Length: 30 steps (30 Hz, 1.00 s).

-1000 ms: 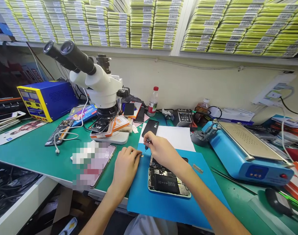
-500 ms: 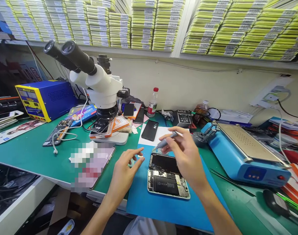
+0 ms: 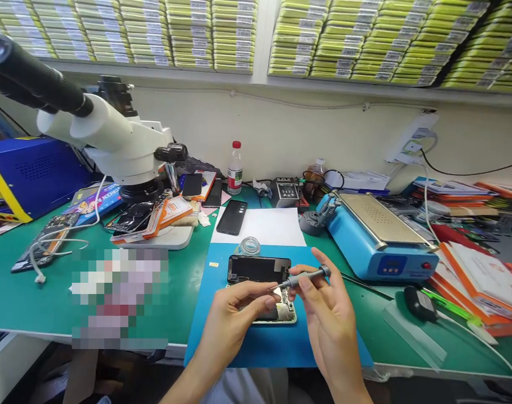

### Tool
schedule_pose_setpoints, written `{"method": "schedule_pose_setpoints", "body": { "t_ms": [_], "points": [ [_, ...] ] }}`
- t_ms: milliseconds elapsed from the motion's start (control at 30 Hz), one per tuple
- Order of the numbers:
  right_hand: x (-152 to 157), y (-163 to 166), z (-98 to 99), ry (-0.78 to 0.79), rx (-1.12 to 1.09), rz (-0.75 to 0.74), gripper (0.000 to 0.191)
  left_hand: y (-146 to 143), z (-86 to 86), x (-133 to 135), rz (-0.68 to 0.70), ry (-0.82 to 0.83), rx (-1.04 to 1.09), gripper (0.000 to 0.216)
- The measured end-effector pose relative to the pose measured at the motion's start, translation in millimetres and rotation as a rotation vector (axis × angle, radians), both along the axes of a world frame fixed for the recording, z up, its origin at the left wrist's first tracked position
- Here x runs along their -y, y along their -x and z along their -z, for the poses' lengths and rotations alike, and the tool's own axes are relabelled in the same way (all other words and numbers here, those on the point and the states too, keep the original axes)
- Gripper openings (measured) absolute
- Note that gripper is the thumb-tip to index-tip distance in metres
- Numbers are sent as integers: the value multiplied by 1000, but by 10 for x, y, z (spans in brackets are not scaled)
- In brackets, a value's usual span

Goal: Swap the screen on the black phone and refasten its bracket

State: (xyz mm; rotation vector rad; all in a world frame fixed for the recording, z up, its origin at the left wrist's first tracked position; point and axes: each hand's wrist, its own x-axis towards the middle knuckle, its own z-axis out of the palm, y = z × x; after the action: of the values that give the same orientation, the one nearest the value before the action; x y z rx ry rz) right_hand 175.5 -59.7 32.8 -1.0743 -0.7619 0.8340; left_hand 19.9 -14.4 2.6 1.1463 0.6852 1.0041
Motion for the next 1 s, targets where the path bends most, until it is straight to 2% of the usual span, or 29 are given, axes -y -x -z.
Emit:
{"method": "schedule_pose_setpoints", "body": {
  "t_ms": [333,500,733,1000],
  "points": [
    [34,-123,137,11,-86,-42,60,-119,63,31,-70,-87,-62,22],
    [21,-132,197,-18,-109,-69,58,-113,93,36,-61,-55,-28,20],
    [9,-147,230,-20,-166,-112,55,-115,113,33,-55,-46,-23,17],
    [20,-144,256,-15,-195,-107,55,-93,134,34,-72,-112,-82,16]
  ]
}}
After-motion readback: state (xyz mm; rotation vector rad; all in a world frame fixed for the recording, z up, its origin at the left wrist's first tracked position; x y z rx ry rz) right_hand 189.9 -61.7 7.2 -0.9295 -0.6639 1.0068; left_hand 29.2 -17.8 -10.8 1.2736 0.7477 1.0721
